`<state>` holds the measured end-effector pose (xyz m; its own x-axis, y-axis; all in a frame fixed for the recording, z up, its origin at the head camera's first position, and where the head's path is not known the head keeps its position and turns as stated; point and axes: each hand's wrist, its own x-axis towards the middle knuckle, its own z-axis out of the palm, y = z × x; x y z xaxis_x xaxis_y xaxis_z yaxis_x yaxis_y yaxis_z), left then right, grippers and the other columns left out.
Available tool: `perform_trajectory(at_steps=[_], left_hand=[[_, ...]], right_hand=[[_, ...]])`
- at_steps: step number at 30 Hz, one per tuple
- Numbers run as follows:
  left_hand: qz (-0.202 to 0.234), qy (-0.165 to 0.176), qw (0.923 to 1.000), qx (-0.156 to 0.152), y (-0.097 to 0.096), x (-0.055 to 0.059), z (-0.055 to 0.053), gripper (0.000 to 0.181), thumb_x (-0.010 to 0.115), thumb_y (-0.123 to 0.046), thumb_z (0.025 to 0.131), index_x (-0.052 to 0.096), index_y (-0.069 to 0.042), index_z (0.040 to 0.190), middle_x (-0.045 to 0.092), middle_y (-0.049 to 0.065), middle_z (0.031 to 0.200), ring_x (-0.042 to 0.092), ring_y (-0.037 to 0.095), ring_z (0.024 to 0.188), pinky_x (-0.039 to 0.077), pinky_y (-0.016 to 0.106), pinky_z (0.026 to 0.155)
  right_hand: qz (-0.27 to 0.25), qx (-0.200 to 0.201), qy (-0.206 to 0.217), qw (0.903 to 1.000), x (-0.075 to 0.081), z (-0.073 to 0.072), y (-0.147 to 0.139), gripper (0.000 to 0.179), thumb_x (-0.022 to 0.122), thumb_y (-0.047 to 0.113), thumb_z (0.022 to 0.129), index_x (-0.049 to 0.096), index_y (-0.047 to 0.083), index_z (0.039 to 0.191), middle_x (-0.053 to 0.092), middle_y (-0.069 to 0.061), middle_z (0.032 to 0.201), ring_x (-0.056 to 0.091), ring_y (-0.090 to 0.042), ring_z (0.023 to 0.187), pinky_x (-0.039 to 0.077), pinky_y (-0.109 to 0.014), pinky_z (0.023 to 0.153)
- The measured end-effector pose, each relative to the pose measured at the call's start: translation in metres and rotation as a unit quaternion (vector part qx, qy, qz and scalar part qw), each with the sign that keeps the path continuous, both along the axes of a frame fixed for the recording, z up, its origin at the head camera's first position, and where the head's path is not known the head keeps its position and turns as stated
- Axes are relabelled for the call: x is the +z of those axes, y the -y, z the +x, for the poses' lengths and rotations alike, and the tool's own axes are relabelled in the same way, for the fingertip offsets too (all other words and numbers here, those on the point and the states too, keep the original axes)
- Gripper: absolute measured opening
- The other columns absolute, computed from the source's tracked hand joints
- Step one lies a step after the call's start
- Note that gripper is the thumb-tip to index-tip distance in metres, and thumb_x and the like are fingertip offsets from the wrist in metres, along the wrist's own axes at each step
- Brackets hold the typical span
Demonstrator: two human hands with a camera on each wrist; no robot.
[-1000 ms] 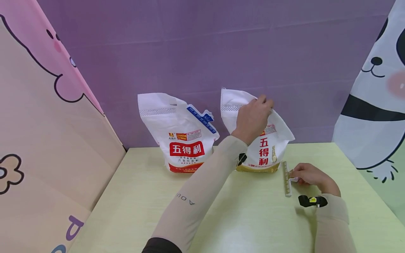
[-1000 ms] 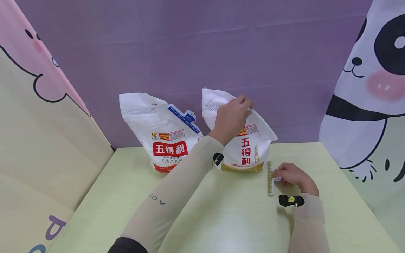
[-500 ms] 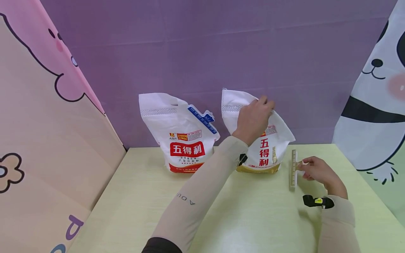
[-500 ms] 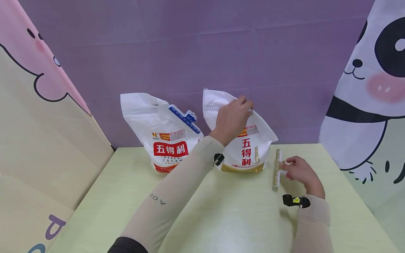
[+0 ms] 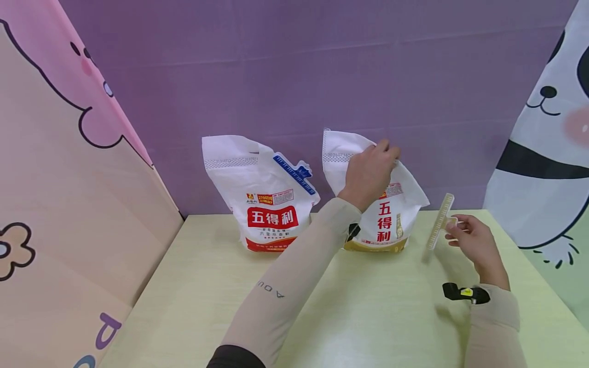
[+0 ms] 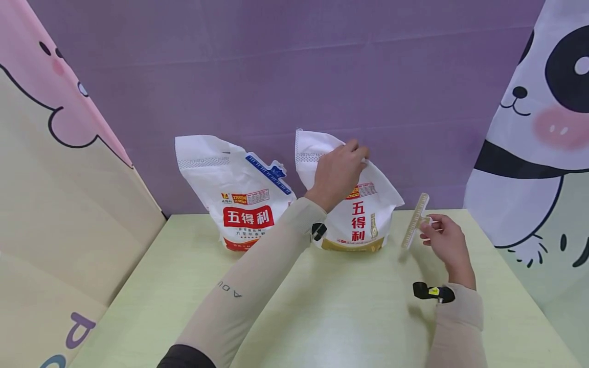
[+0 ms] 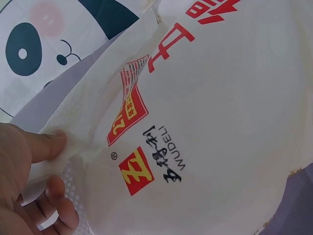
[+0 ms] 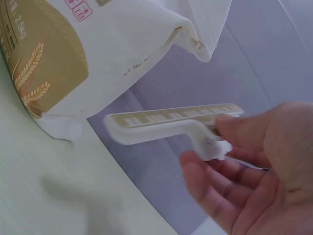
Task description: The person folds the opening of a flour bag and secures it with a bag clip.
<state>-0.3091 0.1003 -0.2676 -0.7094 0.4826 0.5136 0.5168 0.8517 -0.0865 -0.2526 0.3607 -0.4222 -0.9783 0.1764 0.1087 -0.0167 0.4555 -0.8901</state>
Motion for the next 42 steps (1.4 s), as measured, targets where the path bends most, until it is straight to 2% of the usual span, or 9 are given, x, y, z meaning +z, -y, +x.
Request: perform_trajectory(at_steps=[6, 11, 14, 18, 22, 25, 30, 35, 42], left_hand=[[-0.001, 0.003, 1.0, 0.001, 0.0, 0.001, 0.001, 0.026, 0.059, -0.028, 0.104, 0.067, -0.028, 0.129, 0.065, -0.008, 0.115, 0.064, 0.009, 0.096, 0.056, 0.023, 0.072], [-0.004, 0.001, 1.0, 0.002, 0.0, 0.001, 0.001, 0.026, 0.059, -0.028, 0.104, 0.067, -0.028, 0.129, 0.065, -0.008, 0.115, 0.064, 0.009, 0.096, 0.056, 0.023, 0.071], [-0.004, 0.0, 1.0, 0.002, 0.0, 0.001, 0.0, 0.026, 0.058, -0.029, 0.104, 0.067, -0.028, 0.129, 0.065, -0.008, 0.115, 0.064, 0.009, 0.095, 0.056, 0.023, 0.071], [-0.006, 0.0, 1.0, 0.004, 0.0, 0.001, 0.0, 0.026, 0.058, -0.029, 0.104, 0.066, -0.029, 0.129, 0.065, -0.009, 0.115, 0.064, 0.009, 0.096, 0.056, 0.023, 0.071], [-0.003, 0.003, 1.0, 0.001, 0.0, 0.0, 0.0, 0.026, 0.059, -0.03, 0.104, 0.067, -0.029, 0.129, 0.065, -0.009, 0.114, 0.064, 0.009, 0.095, 0.055, 0.023, 0.07], [-0.001, 0.002, 1.0, -0.001, 0.0, 0.0, 0.0, 0.025, 0.059, -0.03, 0.104, 0.067, -0.028, 0.127, 0.065, -0.009, 0.113, 0.064, 0.009, 0.094, 0.055, 0.023, 0.069], [-0.005, -0.004, 1.0, 0.0, 0.0, 0.001, -0.001, 0.025, 0.059, -0.03, 0.104, 0.067, -0.028, 0.128, 0.065, -0.009, 0.114, 0.064, 0.009, 0.094, 0.056, 0.023, 0.069], [-0.005, -0.002, 1.0, 0.001, -0.001, 0.0, -0.001, 0.026, 0.059, -0.03, 0.104, 0.067, -0.028, 0.128, 0.065, -0.008, 0.115, 0.064, 0.009, 0.094, 0.056, 0.023, 0.07], [-0.002, 0.001, 1.0, 0.0, -0.001, -0.001, -0.001, 0.025, 0.059, -0.03, 0.104, 0.067, -0.028, 0.128, 0.065, -0.008, 0.115, 0.064, 0.009, 0.094, 0.056, 0.023, 0.07]], right_hand=[[-0.043, -0.085, -0.045, 0.9944, 0.012, 0.003, 0.007, 0.053, 0.056, 0.018, 0.105, 0.04, -0.01, 0.147, 0.055, 0.022, 0.09, 0.062, 0.014, 0.073, 0.055, -0.009, 0.069], [-0.081, -0.14, -0.057, 0.9853, 0.024, 0.005, 0.012, 0.049, 0.06, 0.014, 0.103, 0.046, -0.005, 0.146, 0.054, 0.019, 0.094, 0.061, 0.013, 0.076, 0.054, -0.007, 0.07], [-0.097, -0.168, -0.049, 0.9798, 0.031, 0.006, 0.014, 0.047, 0.062, 0.014, 0.102, 0.051, 0.001, 0.145, 0.054, 0.017, 0.097, 0.061, 0.011, 0.08, 0.053, -0.006, 0.07], [-0.12, -0.197, -0.052, 0.9718, 0.038, 0.008, 0.017, 0.037, 0.066, 0.013, 0.099, 0.06, 0.01, 0.136, 0.056, 0.017, 0.098, 0.059, 0.007, 0.085, 0.051, -0.005, 0.07], [-0.115, -0.212, -0.062, 0.9686, 0.044, 0.01, 0.022, 0.037, 0.068, 0.013, 0.098, 0.063, 0.013, 0.134, 0.057, 0.02, 0.097, 0.058, 0.005, 0.089, 0.049, -0.003, 0.071], [-0.088, -0.218, -0.065, 0.9698, 0.046, 0.011, 0.025, 0.042, 0.068, 0.016, 0.098, 0.061, 0.012, 0.139, 0.056, 0.024, 0.096, 0.056, 0.006, 0.092, 0.047, -0.002, 0.074], [-0.046, -0.224, -0.096, 0.9687, 0.047, 0.012, 0.03, 0.039, 0.069, 0.016, 0.097, 0.065, 0.013, 0.136, 0.056, 0.029, 0.093, 0.055, 0.007, 0.092, 0.045, -0.005, 0.075], [-0.043, -0.224, -0.133, 0.9645, 0.049, 0.013, 0.034, 0.036, 0.071, 0.011, 0.096, 0.068, 0.011, 0.132, 0.057, 0.031, 0.091, 0.057, 0.007, 0.087, 0.045, -0.006, 0.074], [-0.026, -0.217, -0.163, 0.962, 0.05, 0.015, 0.039, 0.033, 0.07, 0.01, 0.096, 0.069, 0.011, 0.129, 0.057, 0.03, 0.093, 0.058, 0.007, 0.084, 0.046, -0.005, 0.072]])
